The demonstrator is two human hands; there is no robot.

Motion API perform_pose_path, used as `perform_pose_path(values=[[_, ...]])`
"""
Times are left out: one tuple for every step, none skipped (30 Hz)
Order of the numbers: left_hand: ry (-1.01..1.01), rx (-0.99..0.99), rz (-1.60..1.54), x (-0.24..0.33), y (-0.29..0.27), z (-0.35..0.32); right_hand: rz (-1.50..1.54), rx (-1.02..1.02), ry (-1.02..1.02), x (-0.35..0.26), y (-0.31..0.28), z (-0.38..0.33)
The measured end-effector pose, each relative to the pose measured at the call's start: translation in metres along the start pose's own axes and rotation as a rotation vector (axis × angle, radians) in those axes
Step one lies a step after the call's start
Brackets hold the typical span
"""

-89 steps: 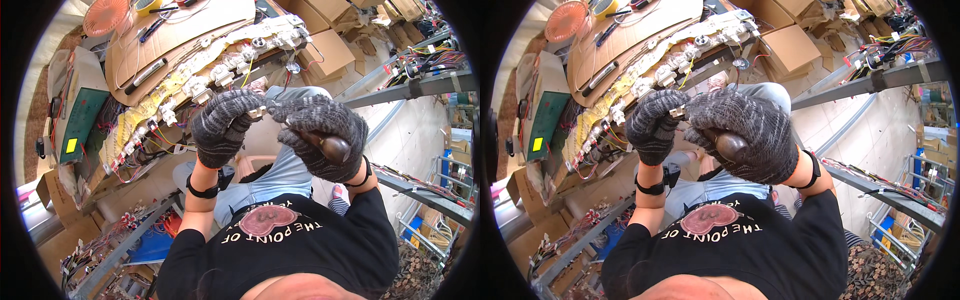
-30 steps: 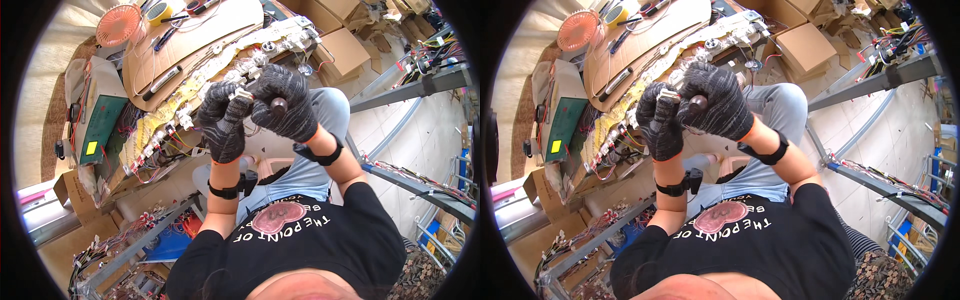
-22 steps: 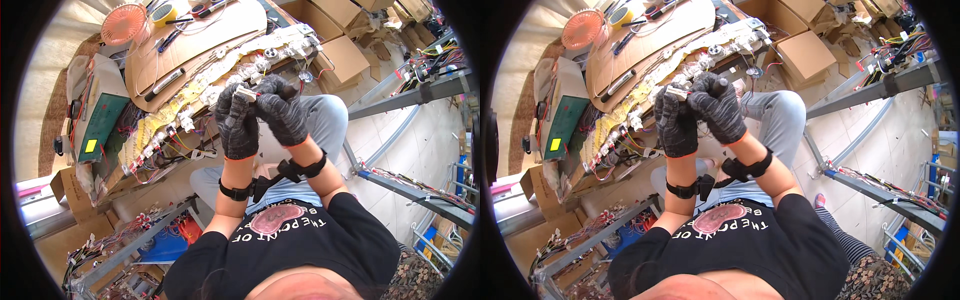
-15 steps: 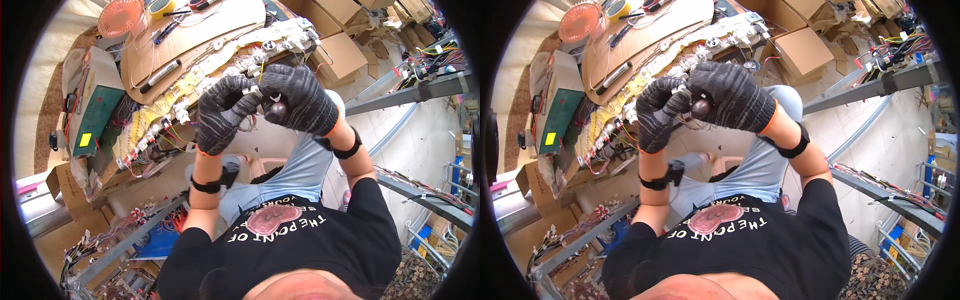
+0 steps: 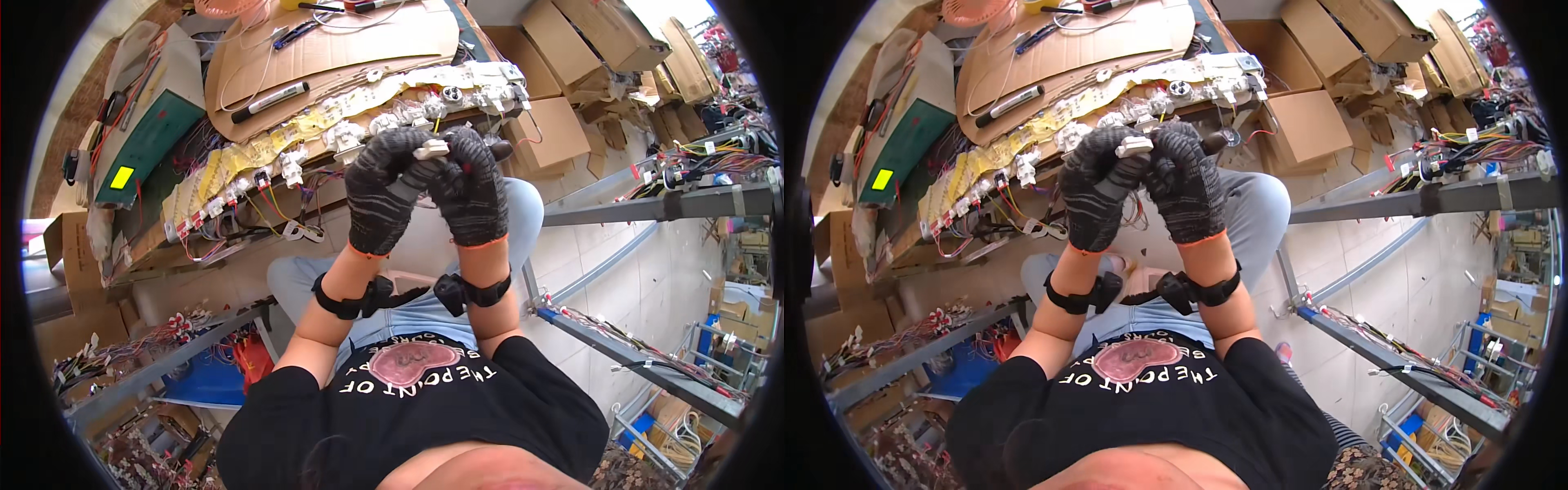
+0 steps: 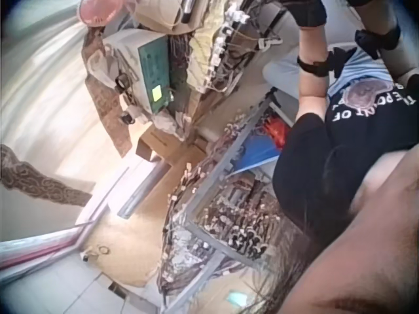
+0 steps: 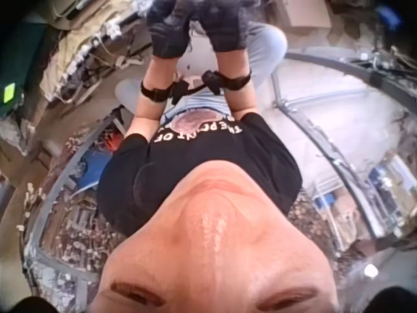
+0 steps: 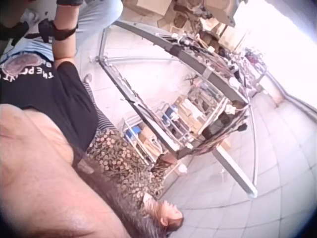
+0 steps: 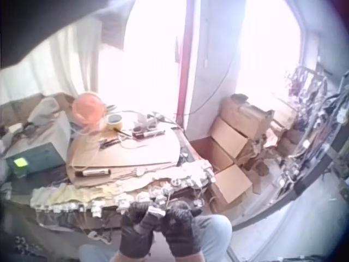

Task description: Connecting and securing wires to an electrical assembly board using hand tools.

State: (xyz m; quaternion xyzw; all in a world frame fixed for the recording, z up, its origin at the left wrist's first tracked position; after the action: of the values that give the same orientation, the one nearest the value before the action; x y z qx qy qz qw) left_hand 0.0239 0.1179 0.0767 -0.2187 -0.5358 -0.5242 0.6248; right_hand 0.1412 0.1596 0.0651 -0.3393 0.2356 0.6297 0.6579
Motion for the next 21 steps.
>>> perform_pose_path(values=[[-0.041,-0.005,0.103,0.011,0.001,0.0,0.083,-0.038,-0.011,-0.008,-0.001,0.003],[-0.046,-0.011,0.101,0.012,0.001,0.001,0.165,-0.073,-0.022,-0.016,-0.002,0.006],[0.091,-0.049,0.141,0.017,0.002,0.003,0.246,-0.107,-0.032,-0.021,-0.004,0.005],[0.23,-0.09,0.176,0.02,0.005,0.004,0.238,-0.1,-0.031,-0.024,-0.004,0.002],[0.263,-0.078,0.223,0.019,0.007,0.004,0.774,-0.061,0.294,-0.02,-0.002,-0.003],[0.26,-0.087,0.218,0.02,0.007,0.004,1.013,-0.095,0.457,-0.016,-0.003,-0.005],[0.347,-0.127,0.354,0.025,0.007,0.005,1.28,-0.091,0.65,-0.013,-0.003,-0.007],[0.433,-0.166,0.49,0.027,0.008,0.004,1.507,-0.05,0.849,-0.011,-0.003,-0.009],[0.489,-0.147,0.525,0.027,0.007,0.003,0.964,-0.146,0.629,-0.014,-0.009,-0.009],[0.486,-0.147,0.528,0.028,0.007,0.004,0.761,-0.192,0.546,-0.018,-0.011,-0.007],[0.485,-0.164,0.466,0.03,0.008,0.005,0.541,-0.228,0.46,-0.022,-0.014,-0.004],[0.484,-0.18,0.403,0.03,0.009,0.004,0.33,-0.253,0.376,-0.025,-0.017,-0.001],[0.331,-0.158,0.316,0.024,0.007,0.001,0.659,-0.064,0.576,-0.021,-0.029,-0.001],[0.327,-0.155,0.315,0.023,0.005,0.001,0.984,0.138,0.769,-0.017,-0.034,-0.002],[0.303,-0.194,0.321,0.022,0.002,0.002,0.84,0.249,0.597,-0.02,-0.044,0.003],[0.272,-0.232,0.326,0.023,0.002,0.001,0.689,0.352,0.431,-0.033,-0.053,0.011],[0.255,-0.229,0.338,0.024,0.001,0.001,0.455,0.291,0.285,-0.04,-0.065,0.015],[0.249,-0.222,0.339,0.024,0.001,0.0,0.335,0.256,0.189,-0.053,-0.07,0.013],[0.268,-0.209,0.342,0.022,0.002,-0.002,0.211,0.239,0.088,-0.068,-0.075,0.012],[0.286,-0.196,0.343,0.022,0.004,-0.001,0.024,0.179,-0.07,-0.08,-0.077,0.014],[0.4,-0.194,0.431,0.03,0.007,0.003,-0.153,0.144,-0.237,-0.093,-0.078,0.015]])
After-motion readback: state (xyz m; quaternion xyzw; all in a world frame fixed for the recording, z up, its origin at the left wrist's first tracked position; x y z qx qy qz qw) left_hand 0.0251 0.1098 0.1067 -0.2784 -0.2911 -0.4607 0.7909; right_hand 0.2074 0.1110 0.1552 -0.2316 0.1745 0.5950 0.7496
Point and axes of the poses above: each hand's wrist, its own z-axis towards the middle knuckle, its own y-axis out of the palm, x = y × z, the point moved 3 cm from there along z, towards the middle knuckle, and after that the axes turned 6 degrees about x, right-handed, at the moved point
